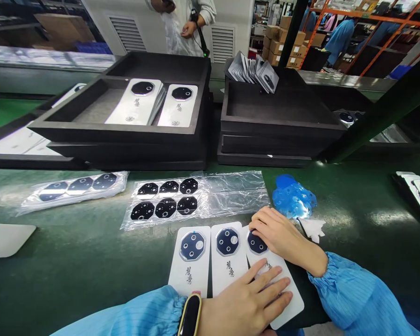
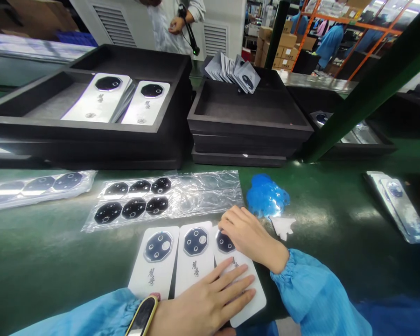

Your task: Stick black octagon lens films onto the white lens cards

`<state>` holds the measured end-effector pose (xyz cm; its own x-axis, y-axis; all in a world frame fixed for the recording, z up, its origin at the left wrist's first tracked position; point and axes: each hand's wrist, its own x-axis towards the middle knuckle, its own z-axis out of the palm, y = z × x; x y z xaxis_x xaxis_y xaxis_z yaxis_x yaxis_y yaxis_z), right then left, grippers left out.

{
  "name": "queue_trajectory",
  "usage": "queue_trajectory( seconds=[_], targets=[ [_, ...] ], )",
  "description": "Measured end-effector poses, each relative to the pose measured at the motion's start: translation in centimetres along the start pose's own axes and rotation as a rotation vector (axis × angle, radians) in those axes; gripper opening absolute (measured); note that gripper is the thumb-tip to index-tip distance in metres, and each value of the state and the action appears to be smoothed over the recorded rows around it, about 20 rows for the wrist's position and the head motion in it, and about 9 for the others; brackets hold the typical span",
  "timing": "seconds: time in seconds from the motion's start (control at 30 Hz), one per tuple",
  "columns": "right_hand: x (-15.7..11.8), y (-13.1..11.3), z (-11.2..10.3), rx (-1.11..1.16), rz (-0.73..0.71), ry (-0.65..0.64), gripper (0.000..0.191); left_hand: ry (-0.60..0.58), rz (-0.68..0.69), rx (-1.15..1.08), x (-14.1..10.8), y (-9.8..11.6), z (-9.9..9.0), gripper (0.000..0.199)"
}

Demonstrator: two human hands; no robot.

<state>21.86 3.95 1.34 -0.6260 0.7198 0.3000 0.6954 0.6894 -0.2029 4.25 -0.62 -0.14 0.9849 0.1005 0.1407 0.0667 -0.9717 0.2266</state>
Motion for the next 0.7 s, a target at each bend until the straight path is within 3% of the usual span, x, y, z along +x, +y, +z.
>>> queue_trajectory(
  seconds=[0.2, 0.4, 0.7],
  targets=[
    [0.21, -0.22, -0.01, -0.019, -0.002, -0.002, 0.021, -0.059, 0.01, -0.034, -0.11, -0.09, 0.02, 0.05],
    [0.46, -0.23, -0.04, -0.05, -0.005, -0.062, 0.018, 0.024, -0.014, -0.025, -0.29, 0.03, 0.1, 0.046],
    [0.46, -0.3, 0.2, -0.105, -0.024, -0.163, 0.026, 0.003, -0.012, -0.052, -0.18, -0.05, -0.28, 0.048]
  ],
)
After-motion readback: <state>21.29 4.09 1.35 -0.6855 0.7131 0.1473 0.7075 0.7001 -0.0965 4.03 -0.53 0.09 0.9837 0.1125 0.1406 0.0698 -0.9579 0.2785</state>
